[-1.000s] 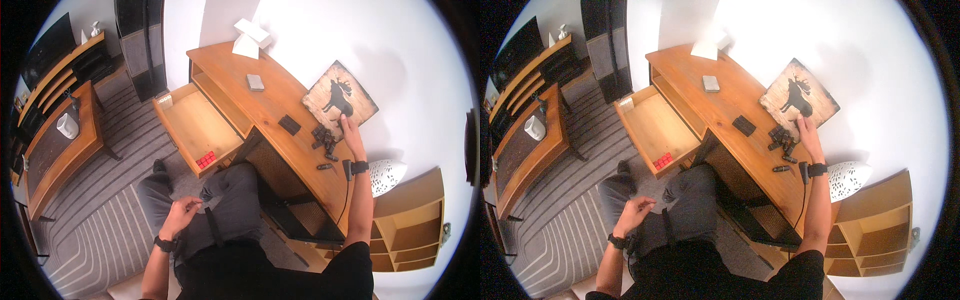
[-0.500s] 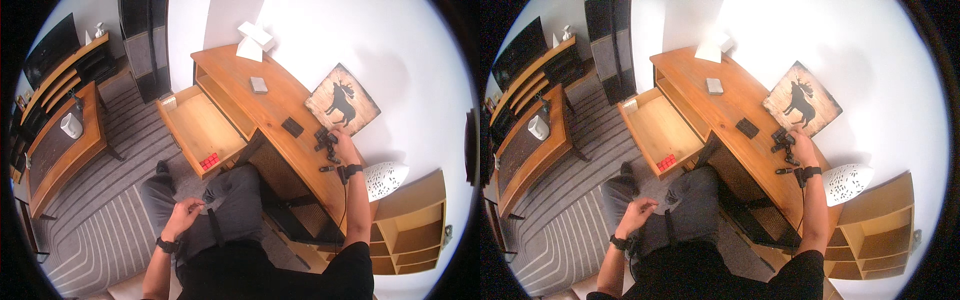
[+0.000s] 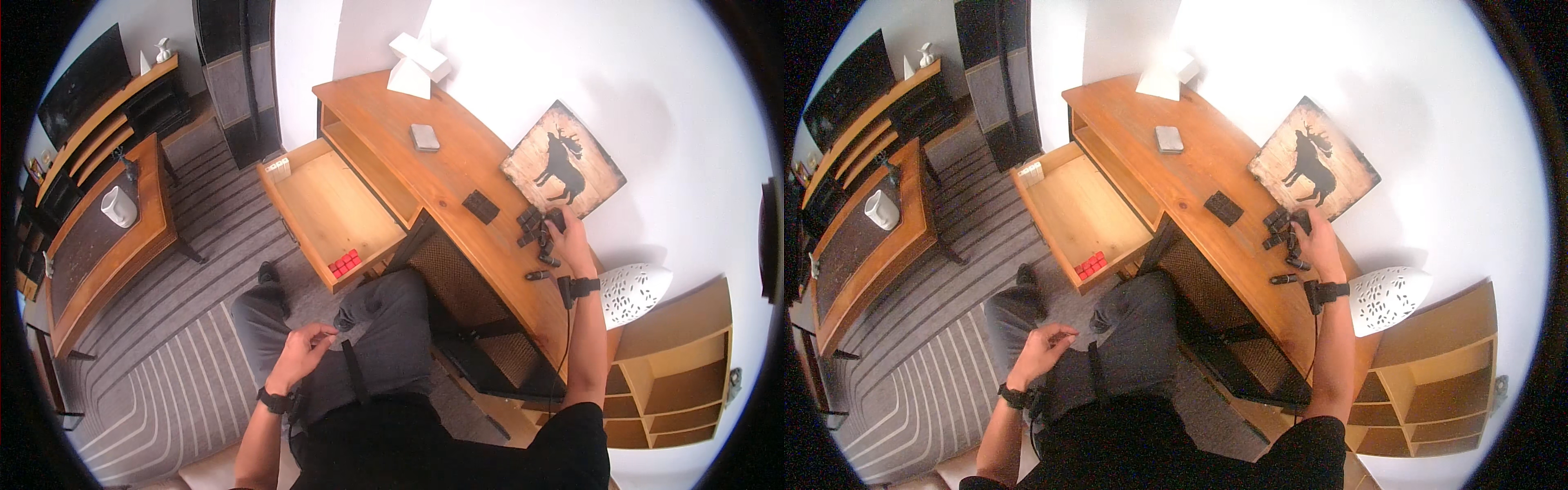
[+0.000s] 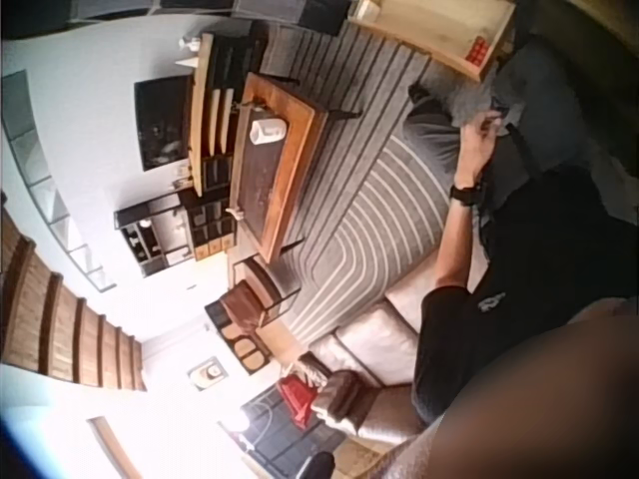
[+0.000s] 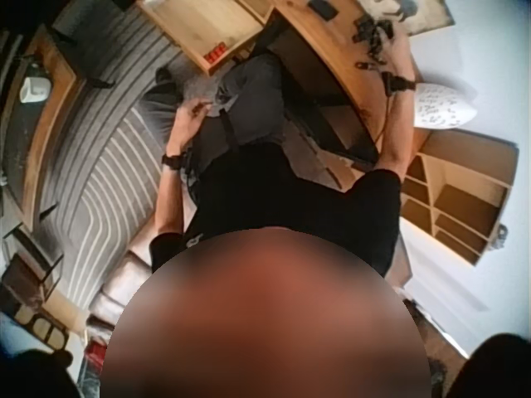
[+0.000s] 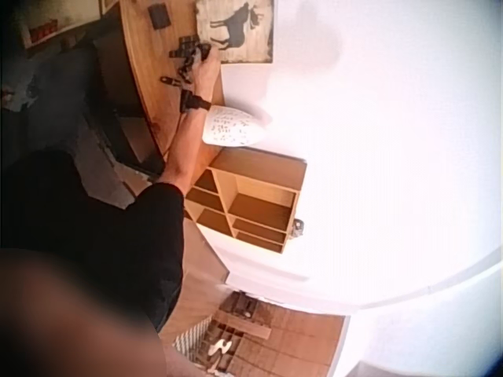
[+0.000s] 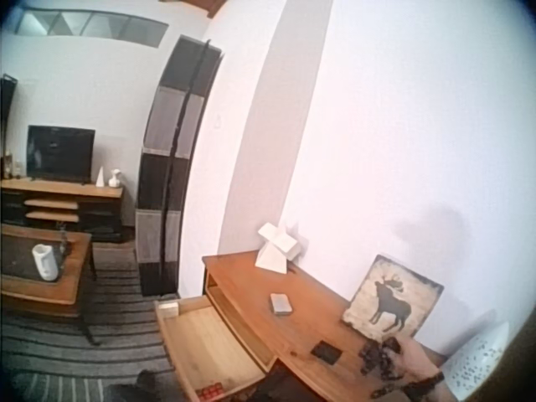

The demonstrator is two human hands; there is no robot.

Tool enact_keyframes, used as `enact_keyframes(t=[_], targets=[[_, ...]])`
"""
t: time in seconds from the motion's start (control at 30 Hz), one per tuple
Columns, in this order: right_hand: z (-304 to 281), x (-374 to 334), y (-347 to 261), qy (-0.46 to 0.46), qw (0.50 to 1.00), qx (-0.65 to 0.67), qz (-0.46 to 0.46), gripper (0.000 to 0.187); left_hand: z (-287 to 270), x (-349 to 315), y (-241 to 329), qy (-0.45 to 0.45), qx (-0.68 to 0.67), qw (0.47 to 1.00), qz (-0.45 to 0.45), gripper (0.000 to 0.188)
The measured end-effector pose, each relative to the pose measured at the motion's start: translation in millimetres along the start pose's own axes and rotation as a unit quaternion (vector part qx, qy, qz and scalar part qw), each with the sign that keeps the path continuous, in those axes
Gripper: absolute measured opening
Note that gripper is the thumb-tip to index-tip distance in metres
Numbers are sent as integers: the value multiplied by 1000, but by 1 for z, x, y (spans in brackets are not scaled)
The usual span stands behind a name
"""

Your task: Assembling small electronic connectors and plastic components by hand while seated.

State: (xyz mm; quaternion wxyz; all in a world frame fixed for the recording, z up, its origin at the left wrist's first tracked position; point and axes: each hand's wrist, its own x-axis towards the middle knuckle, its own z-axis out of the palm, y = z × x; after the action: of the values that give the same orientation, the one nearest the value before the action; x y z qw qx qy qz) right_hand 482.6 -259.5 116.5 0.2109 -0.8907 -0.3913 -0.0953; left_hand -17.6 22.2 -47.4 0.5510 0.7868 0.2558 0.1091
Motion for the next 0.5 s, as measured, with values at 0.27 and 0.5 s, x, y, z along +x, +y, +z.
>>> enact_keyframes(t=[0.27, 0.5], targets=[[3, -44, -95, 77, 965, 251, -8, 29, 4, 2, 7, -13, 5, 1000, -9, 18], [35, -55, -112, 77, 993, 80, -35, 27, 2, 6, 36, -30, -6, 999, 31, 21]])
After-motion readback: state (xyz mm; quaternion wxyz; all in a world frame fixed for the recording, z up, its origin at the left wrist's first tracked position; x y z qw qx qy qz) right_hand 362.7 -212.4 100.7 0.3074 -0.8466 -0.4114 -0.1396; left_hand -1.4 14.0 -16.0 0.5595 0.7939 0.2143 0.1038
